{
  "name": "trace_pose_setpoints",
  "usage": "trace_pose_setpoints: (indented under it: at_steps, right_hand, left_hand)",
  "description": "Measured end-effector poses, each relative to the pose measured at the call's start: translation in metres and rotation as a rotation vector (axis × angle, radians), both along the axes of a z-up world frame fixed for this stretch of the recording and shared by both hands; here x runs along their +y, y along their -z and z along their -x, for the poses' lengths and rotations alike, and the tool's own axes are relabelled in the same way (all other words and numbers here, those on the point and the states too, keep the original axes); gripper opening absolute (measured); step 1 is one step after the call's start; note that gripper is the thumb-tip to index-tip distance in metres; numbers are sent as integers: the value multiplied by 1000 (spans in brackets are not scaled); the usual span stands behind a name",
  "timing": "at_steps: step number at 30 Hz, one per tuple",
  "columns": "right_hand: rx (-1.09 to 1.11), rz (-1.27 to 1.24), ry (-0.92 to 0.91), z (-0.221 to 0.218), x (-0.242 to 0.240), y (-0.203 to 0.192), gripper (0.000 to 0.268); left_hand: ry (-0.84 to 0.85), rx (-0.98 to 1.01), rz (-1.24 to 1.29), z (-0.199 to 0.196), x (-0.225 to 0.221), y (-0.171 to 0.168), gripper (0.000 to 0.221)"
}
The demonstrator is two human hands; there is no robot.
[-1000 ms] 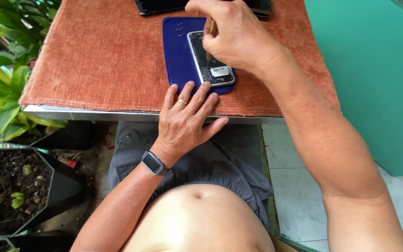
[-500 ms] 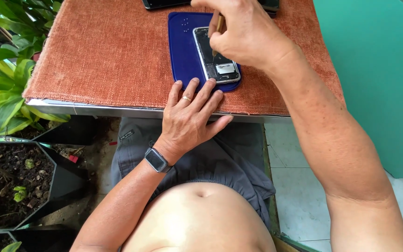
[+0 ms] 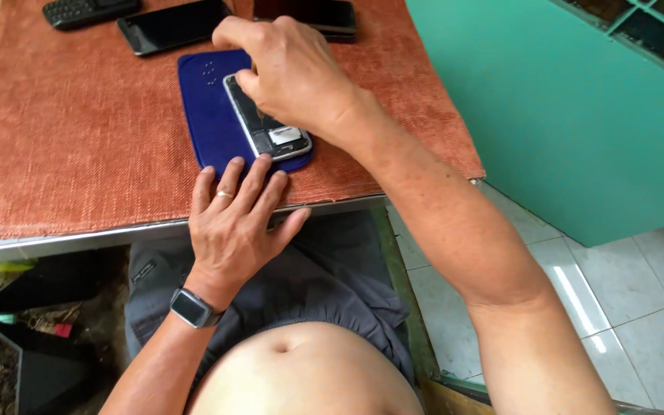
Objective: Unscrewing the back panel of a mobile phone using a precision screwdriver.
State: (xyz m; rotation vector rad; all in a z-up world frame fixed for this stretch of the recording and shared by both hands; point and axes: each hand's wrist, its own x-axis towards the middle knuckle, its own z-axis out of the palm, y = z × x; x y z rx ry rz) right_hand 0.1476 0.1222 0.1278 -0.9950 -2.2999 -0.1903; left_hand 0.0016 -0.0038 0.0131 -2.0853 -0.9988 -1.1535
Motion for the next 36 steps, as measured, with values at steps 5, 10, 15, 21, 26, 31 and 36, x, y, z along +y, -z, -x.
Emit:
trace_pose_setpoints:
  at_steps: [5, 10, 15, 21, 26, 31, 36]
  right_hand:
    - [54, 168, -157, 1, -11, -8, 50]
    - [-3, 14, -21, 4, 0, 7, 42]
    - [-27, -99, 88, 2, 0, 10, 34]
    - [10, 53, -69, 8, -10, 4, 51]
    - [-23, -128, 104, 12, -6, 14, 38]
    - [-24, -192, 229, 11, -1, 22, 33]
    - [-6, -177, 143, 9, -9, 16, 46]
  left_hand:
    - [-25, 8, 13, 0, 0, 2, 40]
    - [-22, 9, 10, 0, 0, 0, 40]
    - [-22, 9, 10, 0, 0, -1, 40]
    - [-20, 9, 7, -1, 0, 0, 40]
    - [-22, 16, 57, -1, -3, -7, 40]
    - [89, -4, 164, -13, 3, -37, 34]
    - [254, -56, 210, -24, 14, -43, 23]
